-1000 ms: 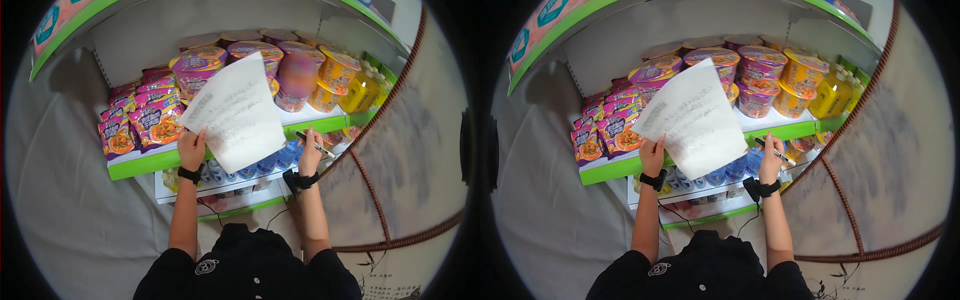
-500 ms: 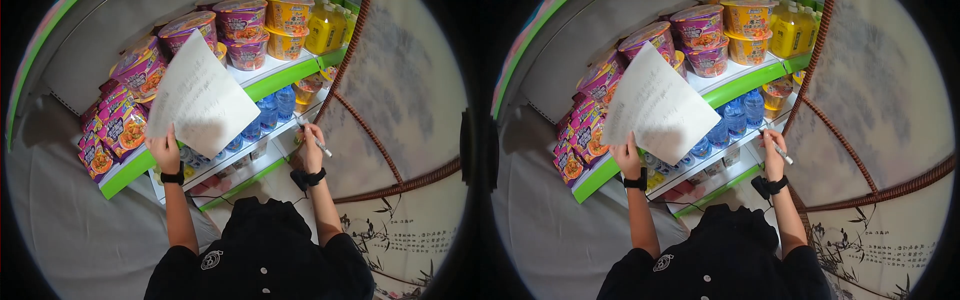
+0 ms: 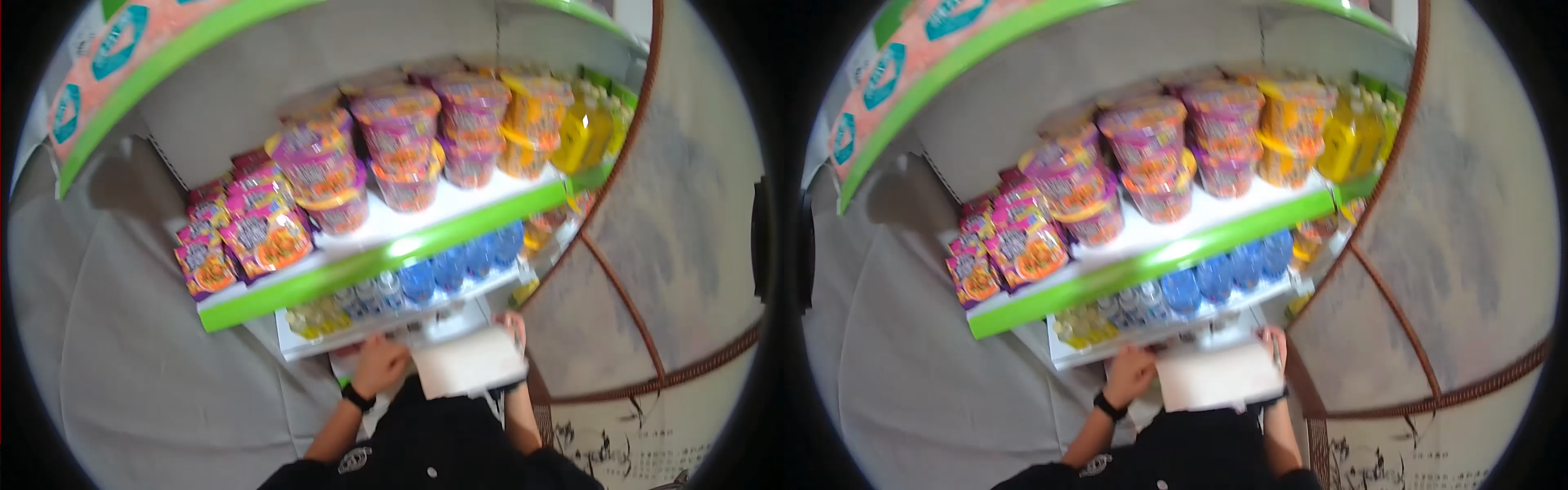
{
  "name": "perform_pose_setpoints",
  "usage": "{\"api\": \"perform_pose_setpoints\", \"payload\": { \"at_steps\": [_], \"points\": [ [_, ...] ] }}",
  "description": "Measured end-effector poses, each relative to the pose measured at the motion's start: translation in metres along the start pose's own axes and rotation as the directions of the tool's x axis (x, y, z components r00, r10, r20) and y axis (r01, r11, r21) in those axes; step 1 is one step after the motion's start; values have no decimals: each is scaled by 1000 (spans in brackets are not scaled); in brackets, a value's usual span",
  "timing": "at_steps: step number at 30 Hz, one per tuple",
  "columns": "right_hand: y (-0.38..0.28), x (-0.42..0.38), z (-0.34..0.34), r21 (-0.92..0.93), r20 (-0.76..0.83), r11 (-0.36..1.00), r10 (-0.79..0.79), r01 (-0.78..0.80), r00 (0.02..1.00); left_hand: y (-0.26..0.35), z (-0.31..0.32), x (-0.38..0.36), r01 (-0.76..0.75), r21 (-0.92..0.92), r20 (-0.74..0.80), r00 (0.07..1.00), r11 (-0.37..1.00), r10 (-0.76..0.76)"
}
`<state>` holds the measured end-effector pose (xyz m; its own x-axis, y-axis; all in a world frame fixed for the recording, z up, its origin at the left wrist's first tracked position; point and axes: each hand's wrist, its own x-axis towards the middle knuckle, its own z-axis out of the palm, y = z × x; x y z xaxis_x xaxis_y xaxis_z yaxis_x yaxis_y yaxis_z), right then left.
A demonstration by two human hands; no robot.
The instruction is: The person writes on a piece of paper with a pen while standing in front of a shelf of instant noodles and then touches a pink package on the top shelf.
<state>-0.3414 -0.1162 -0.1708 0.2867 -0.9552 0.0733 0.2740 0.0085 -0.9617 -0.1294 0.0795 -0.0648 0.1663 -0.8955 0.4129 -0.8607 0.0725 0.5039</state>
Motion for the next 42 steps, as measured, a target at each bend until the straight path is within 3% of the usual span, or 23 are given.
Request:
{"api": "perform_pose_setpoints", "payload": {
  "at_steps": [1,2,3,5,6,9,10,12,13,15,17,19,23,25,26,29,30,33,35,37,38,39,42],
  "points": [
    [-15,-10,5,-307,48,944,-111,121,993,2,-1,-6,34,-107,-74,996,994,-42],
    [-42,-13,20,-97,148,995,49,-35,988,2,-2,-14,114,-243,-57,990,963,-132],
    [-59,-18,25,-207,212,973,142,-98,967,0,-4,-20,205,-321,-24,974,925,-225],
    [-20,-19,15,126,359,969,156,-213,920,-36,22,-48,229,-463,-126,939,857,-319],
    [7,-18,4,167,340,935,245,-314,908,-43,21,-52,262,-529,-53,939,807,-340],
    [-17,-27,17,-68,408,958,280,-277,869,-27,-12,-46,500,-584,133,836,639,-532],
    [-9,-28,17,12,426,958,256,-288,868,-26,-14,-47,503,-590,131,832,632,-539],
    [-13,-27,25,65,470,953,232,-295,851,-29,-17,-42,597,-701,247,716,390,-653],
    [-17,-29,26,131,507,944,200,-304,838,-34,-15,-41,594,-711,243,709,376,-662],
    [-23,-36,27,36,530,954,234,-298,815,-43,-14,-41,515,-766,162,733,384,-660],
    [-28,-39,38,-81,475,990,138,-113,869,-35,-30,-40,486,-818,177,720,306,-670],
    [-22,-39,34,-102,565,994,97,-47,819,-28,-44,-40,440,-863,184,730,247,-658],
    [-30,-58,73,146,542,981,27,-126,840,-43,-64,-65,514,-809,218,713,286,-666],
    [-32,-70,92,-36,413,968,242,-250,878,-50,-66,-83,490,-805,161,723,334,-672],
    [-32,-73,101,-55,358,964,263,-260,896,-53,-66,-92,468,-801,111,729,373,-676],
    [-24,-84,119,43,341,943,295,-329,893,-41,-72,-117,535,-740,54,650,407,-758],
    [-25,-88,126,105,342,922,318,-372,884,-42,-66,-129,472,-812,66,659,344,-749],
    [-44,-102,142,75,270,875,444,-479,854,-25,-76,-147,511,-774,66,653,374,-754],
    [-55,-115,162,211,280,881,361,-424,889,-28,-77,-163,559,-729,52,620,394,-783],
    [-63,-125,168,58,292,914,369,-402,882,-30,-74,-175,548,-739,-40,546,392,-837],
    [-61,-126,164,52,324,885,423,-462,846,-31,-71,-179,437,-844,-34,534,311,-845],
    [-62,-131,166,50,314,884,427,-464,848,-31,-69,-184,442,-844,-23,536,304,-844],
    [-71,-138,182,194,195,930,277,-314,941,-25,-72,-182,239,-930,-129,501,280,-856]
  ]
}}
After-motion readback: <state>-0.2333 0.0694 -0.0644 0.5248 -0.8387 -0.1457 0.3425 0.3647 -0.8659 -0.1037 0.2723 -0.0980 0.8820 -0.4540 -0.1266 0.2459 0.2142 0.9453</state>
